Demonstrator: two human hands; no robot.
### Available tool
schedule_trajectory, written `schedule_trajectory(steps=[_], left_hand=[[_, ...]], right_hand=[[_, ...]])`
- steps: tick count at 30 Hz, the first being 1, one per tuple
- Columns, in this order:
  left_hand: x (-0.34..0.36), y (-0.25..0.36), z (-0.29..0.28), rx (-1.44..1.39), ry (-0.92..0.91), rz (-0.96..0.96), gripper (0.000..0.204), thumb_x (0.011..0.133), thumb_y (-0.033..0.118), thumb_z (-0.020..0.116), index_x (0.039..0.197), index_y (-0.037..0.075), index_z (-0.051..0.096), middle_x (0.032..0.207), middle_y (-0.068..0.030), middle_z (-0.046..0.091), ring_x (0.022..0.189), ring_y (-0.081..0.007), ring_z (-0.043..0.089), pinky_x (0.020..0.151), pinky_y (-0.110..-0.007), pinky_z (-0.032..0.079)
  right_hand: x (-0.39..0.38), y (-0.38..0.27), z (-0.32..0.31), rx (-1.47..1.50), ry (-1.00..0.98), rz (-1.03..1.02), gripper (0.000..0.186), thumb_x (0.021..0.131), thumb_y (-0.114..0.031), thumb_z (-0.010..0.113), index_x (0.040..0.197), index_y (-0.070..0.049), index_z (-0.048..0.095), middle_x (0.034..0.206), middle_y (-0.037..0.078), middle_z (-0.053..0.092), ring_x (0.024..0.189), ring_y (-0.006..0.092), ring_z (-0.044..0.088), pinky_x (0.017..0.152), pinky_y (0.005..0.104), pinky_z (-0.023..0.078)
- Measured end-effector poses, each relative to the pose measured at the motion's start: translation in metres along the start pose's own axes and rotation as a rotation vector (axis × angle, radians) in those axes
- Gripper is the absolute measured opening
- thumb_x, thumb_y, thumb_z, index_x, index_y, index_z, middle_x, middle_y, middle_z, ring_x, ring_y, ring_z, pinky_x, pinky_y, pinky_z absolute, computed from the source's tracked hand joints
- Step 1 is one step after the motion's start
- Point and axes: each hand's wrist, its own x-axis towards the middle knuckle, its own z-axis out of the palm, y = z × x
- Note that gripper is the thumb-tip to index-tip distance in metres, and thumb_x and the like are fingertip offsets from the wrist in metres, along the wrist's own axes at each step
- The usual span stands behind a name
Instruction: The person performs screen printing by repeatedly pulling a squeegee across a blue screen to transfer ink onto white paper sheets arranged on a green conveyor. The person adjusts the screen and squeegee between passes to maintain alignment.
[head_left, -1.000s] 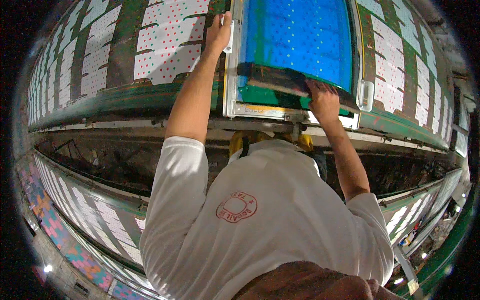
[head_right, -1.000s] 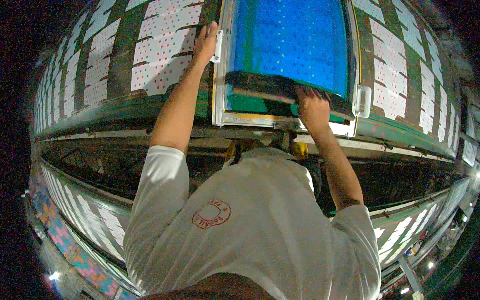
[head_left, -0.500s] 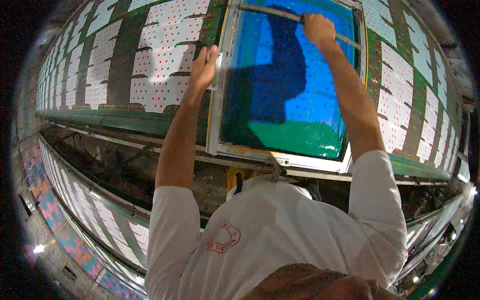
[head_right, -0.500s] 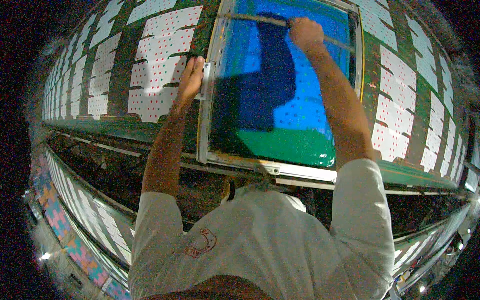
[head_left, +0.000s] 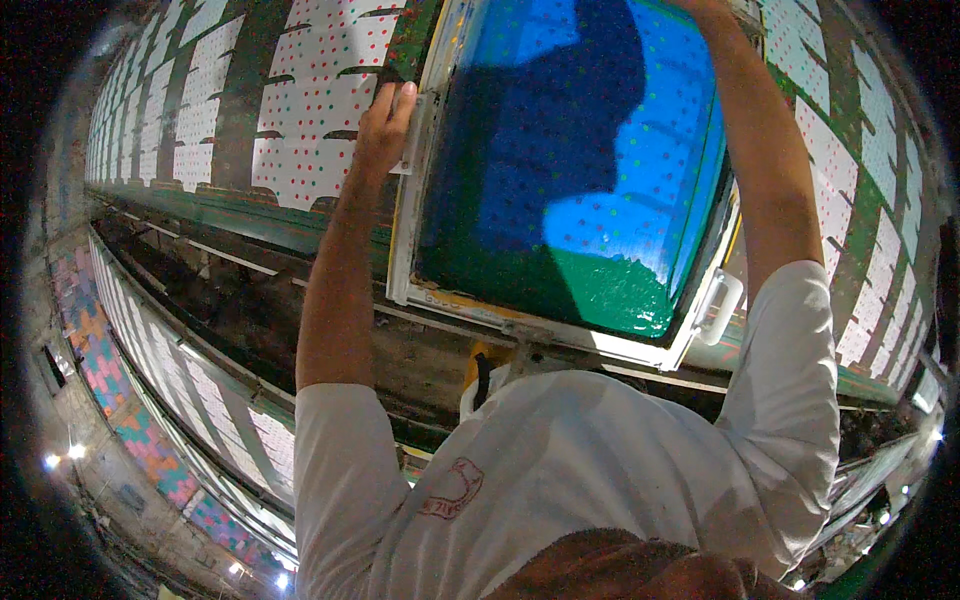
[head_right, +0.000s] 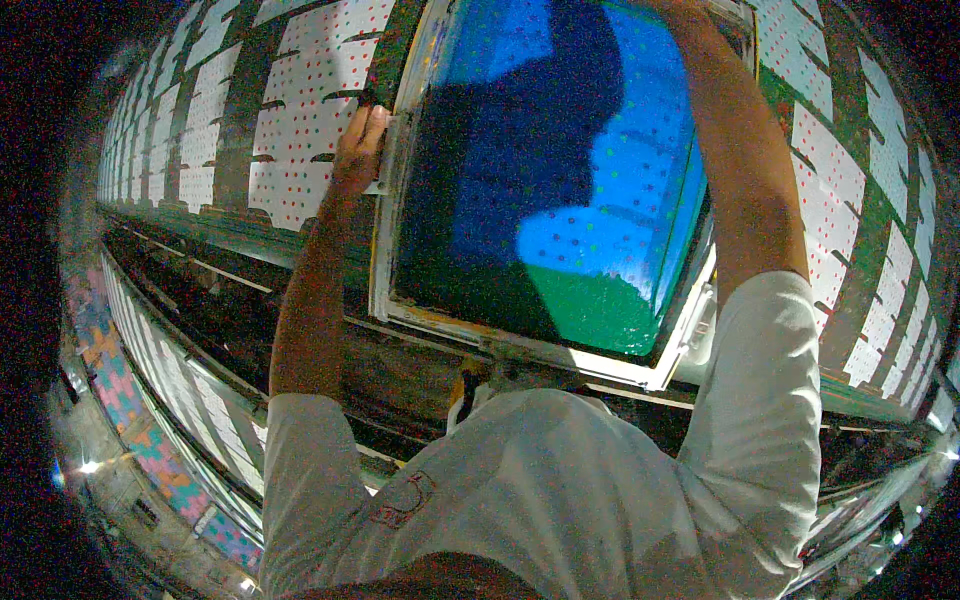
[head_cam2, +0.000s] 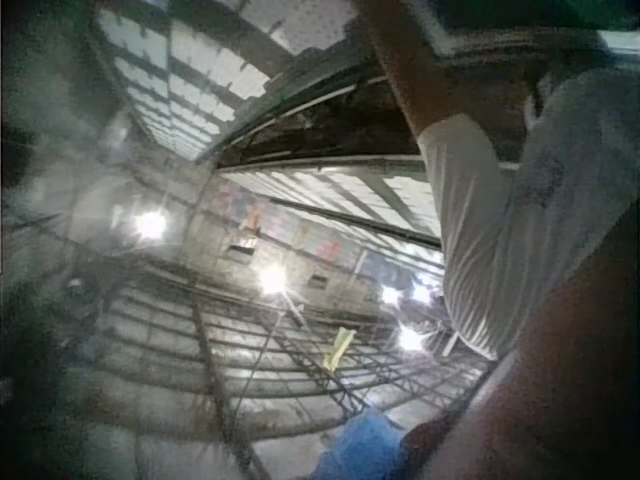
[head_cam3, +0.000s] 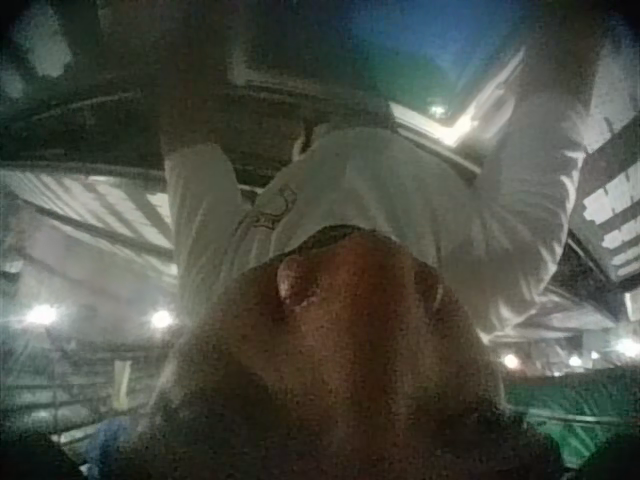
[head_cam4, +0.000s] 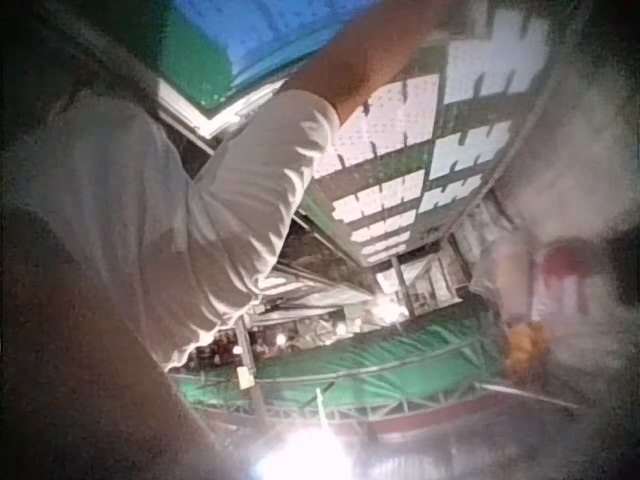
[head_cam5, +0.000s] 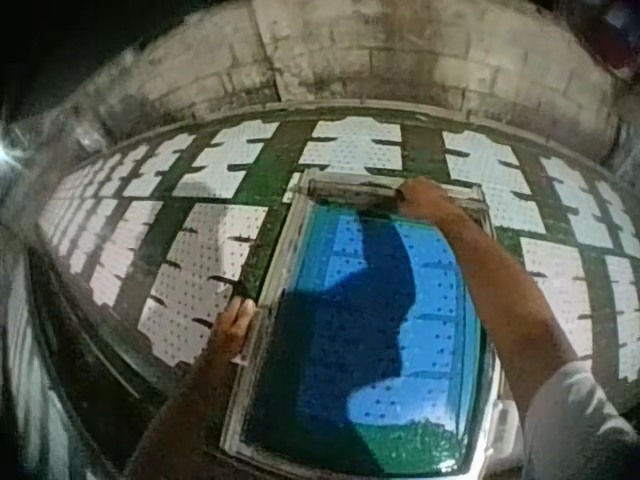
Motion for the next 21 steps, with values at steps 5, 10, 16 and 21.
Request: schedule_trajectory(steps=[5,10,16,21], left_hand=[[0.007,-0.017,0.005,0.123,0.082,0.214,0.039,0.104,0.036,0.060,0.117,-0.001,0.059,0.104,-0.0282,0.064,0.086,-0.0485,0.064,0.069,-0.050,0.052],[0.005,0.000,0.003,0.195,-0.026,-0.155,0.072,0.104,0.060,0.044,0.141,-0.001,0.052,0.131,-0.0335,0.060,0.118,-0.0541,0.058,0.100,-0.056,0.046],[-0.001,0.017,-0.004,0.140,-0.092,-0.133,0.081,0.102,0.068,0.034,0.145,0.001,0.049,0.140,-0.0338,0.055,0.132,-0.0519,0.050,0.111,-0.056,0.038],[0.001,0.011,0.002,0.116,0.030,-0.067,0.079,0.102,0.067,0.035,0.141,0.001,0.053,0.136,-0.0347,0.057,0.131,-0.0524,0.051,0.111,-0.057,0.039]], right_hand=[[-0.009,-0.004,0.008,-0.057,-0.077,-0.044,0.033,0.080,-0.028,0.065,0.094,0.000,0.076,0.092,0.028,0.072,0.091,0.0462,0.070,0.078,0.0574,0.055],[-0.090,-0.054,0.012,-0.088,-0.121,-0.061,0.029,0.087,-0.026,0.060,0.100,-0.005,0.075,0.097,0.024,0.073,0.092,0.0436,0.072,0.080,0.0557,0.058],[-0.252,-0.145,0.024,-0.080,-0.177,0.019,0.024,0.086,-0.020,0.065,0.108,-0.011,0.072,0.097,0.017,0.074,0.092,0.0381,0.073,0.076,0.0526,0.060],[-0.398,-0.228,0.024,-0.053,-0.048,-0.004,0.021,0.084,-0.020,0.070,0.104,-0.015,0.074,0.086,0.016,0.072,0.076,0.0326,0.074,0.066,0.0502,0.060]])
